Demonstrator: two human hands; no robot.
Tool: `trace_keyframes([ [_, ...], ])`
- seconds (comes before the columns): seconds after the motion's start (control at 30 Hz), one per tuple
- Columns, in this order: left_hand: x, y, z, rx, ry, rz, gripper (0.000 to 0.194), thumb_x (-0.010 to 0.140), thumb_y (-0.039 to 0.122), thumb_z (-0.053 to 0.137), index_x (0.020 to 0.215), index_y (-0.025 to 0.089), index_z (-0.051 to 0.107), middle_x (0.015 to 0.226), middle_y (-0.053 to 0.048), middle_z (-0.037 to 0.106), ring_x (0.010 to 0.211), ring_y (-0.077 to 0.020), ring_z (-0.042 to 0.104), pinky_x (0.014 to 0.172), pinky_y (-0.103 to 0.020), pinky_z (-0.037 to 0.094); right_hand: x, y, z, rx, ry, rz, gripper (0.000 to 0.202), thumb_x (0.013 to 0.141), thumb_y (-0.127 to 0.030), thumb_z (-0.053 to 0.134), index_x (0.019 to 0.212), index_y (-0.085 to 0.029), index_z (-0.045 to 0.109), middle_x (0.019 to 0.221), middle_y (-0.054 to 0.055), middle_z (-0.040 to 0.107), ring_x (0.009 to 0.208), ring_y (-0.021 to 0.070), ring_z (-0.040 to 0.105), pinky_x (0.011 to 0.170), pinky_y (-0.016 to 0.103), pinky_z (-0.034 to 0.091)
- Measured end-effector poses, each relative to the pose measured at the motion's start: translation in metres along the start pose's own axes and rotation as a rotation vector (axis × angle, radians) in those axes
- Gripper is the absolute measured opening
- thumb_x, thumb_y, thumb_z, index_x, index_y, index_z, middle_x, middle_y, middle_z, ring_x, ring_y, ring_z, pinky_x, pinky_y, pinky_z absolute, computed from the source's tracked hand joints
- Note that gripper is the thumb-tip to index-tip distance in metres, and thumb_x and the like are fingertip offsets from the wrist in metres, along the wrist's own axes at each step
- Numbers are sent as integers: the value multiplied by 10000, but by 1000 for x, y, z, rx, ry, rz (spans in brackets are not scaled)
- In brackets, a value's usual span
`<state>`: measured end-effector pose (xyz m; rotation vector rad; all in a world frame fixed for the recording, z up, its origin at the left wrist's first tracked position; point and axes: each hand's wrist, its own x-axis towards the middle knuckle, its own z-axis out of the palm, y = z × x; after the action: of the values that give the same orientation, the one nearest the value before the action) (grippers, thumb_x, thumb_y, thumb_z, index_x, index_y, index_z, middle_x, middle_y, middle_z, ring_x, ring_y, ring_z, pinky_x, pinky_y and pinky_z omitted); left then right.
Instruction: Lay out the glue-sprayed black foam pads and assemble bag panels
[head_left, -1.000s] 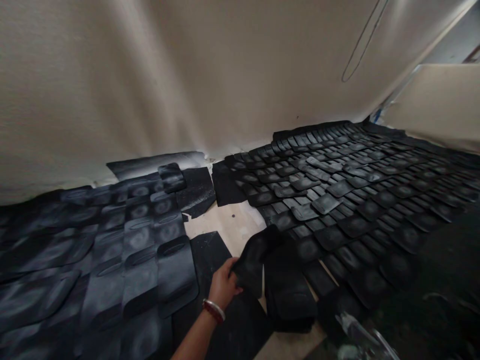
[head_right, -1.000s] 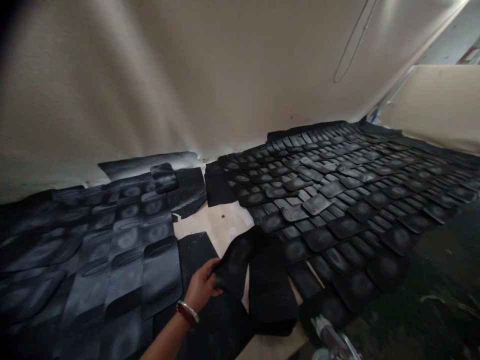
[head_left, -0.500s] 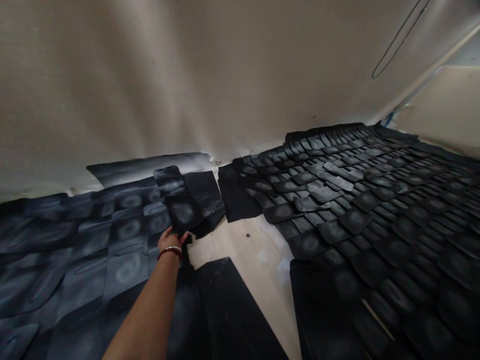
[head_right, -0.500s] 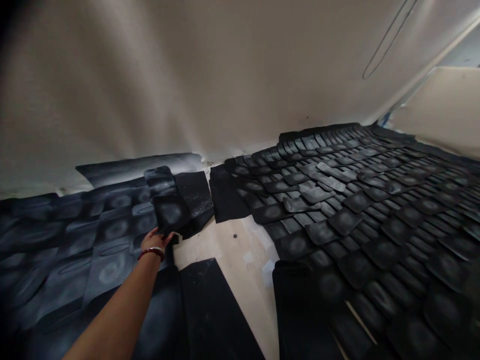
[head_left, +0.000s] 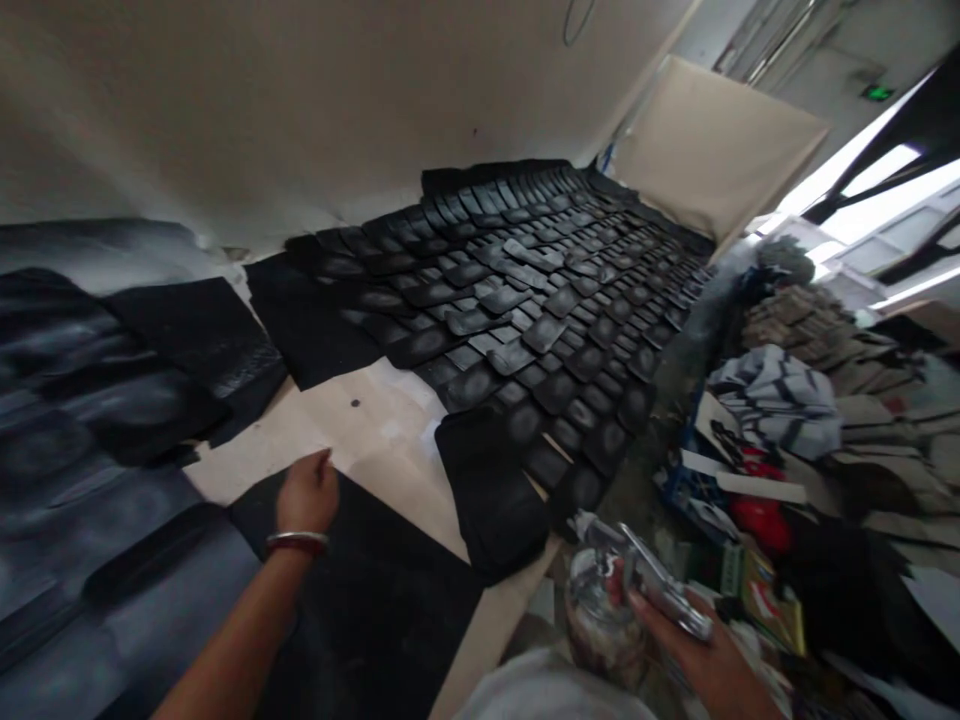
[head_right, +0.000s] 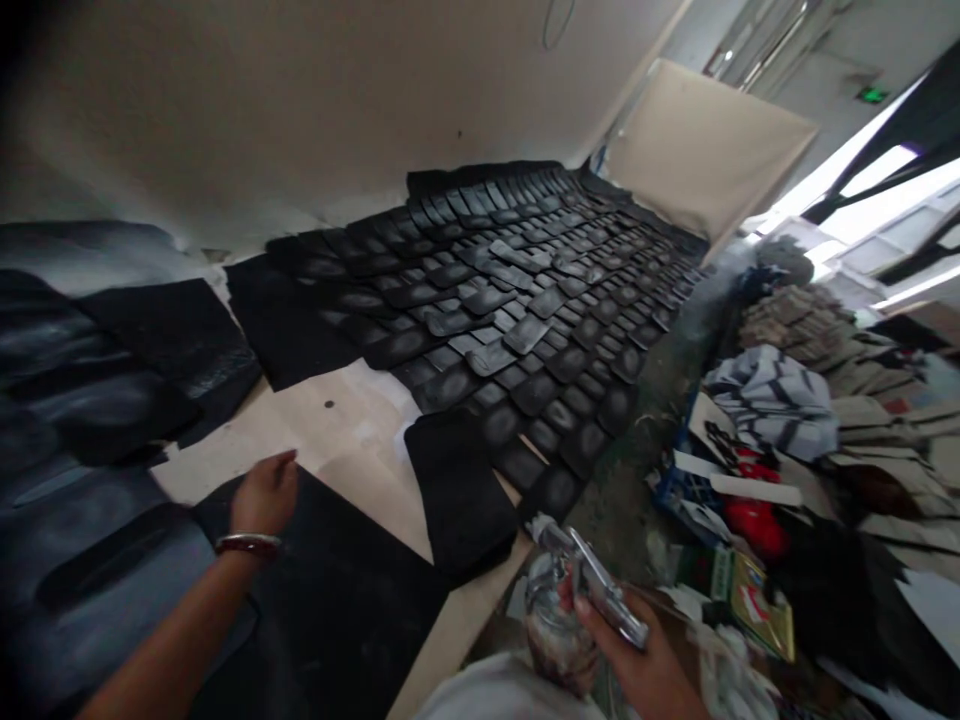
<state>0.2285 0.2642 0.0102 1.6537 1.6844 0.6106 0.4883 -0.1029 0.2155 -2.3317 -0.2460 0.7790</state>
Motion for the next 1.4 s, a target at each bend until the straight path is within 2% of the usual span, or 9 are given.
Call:
trace_keyframes([
  [0.1, -100, 74, 82, 124, -247, 512, 390, 844, 222, 390, 1196, 130, 532, 1382, -112, 429, 1318, -246, 315, 1081, -404, 282, 6, 12, -17, 113, -111, -14, 386, 632, -523, 703, 837, -197, 705, 862, 64, 719, 899, 295, 647, 838, 367, 521],
  [0.17, -163, 107, 124, 277, -358, 613, 497, 855, 297, 400, 1324, 137, 436, 1475, -107, 292, 1377, -276, 166, 1102, -485, 183, 7, 21, -27, 186, -153, -61, 371, 644, -499, 701, 852, -192, 711, 866, 67, 724, 869, 279, 658, 815, 347, 528],
  [0.23, -213, 120, 149, 405, -438, 657, 551, 860, 352, 390, 1383, 180, 367, 1496, -80, 242, 1388, -293, 102, 1093, -551, 108, 7, 33, -38, 230, -146, -87, 384, 662, -498, 686, 890, -190, 711, 890, 73, 725, 858, 269, 662, 810, 346, 529],
  [0.33, -257, 113, 156, 512, -505, 791, 580, 853, 369, 404, 1414, 268, 296, 1517, -8, 169, 1397, -278, 32, 1095, -560, 34, 5, 52, -56, 280, -135, -34, 418, 656, -502, 691, 928, -185, 706, 894, 73, 727, 875, 270, 663, 839, 354, 521],
  [0.7, -274, 121, 151, 599, -474, 867, 573, 810, 397, 495, 1365, 309, 384, 1494, -23, 256, 1382, -295, 136, 1084, -564, 62, 4, 97, -105, 398, -191, -44, 446, 711, -467, 671, 1044, -170, 652, 980, 103, 709, 975, 294, 632, 949, 458, 435],
  [0.9, -312, 119, 121, 488, -221, 331, 450, 861, 456, 382, 1150, 143, 525, 1234, -166, 537, 1134, -264, 510, 937, -404, 390, 0, 121, -115, 373, -283, -61, 469, 706, -461, 678, 1084, -186, 642, 995, 92, 704, 976, 278, 630, 960, 445, 433],
  [1.03, -328, 122, 122, 413, -280, -99, 442, 797, 540, 451, 1028, 168, 506, 938, -112, 636, 794, -245, 630, 629, -328, 456, -2, 130, -118, 361, -310, -70, 483, 703, -472, 676, 1089, -183, 644, 1015, 94, 696, 978, 277, 627, 950, 433, 441],
  [1.2, -315, 113, 133, 359, -306, -240, 407, 735, 497, 555, 958, 160, 510, 771, -99, 657, 775, -282, 640, 639, -339, 445, -12, 136, -111, 350, -301, -56, 478, 647, -491, 712, 1028, -205, 681, 982, 95, 708, 963, 297, 631, 932, 462, 456],
  [1.4, -303, 83, 127, 120, -527, -267, 245, 744, 423, 541, 681, 189, 502, 641, -48, 636, 604, -202, 641, 541, -269, 441, -40, 140, -83, 340, -186, -24, 446, 610, -471, 738, 1000, -259, 695, 1033, 80, 696, 1016, 309, 613, 951, 466, 449],
])
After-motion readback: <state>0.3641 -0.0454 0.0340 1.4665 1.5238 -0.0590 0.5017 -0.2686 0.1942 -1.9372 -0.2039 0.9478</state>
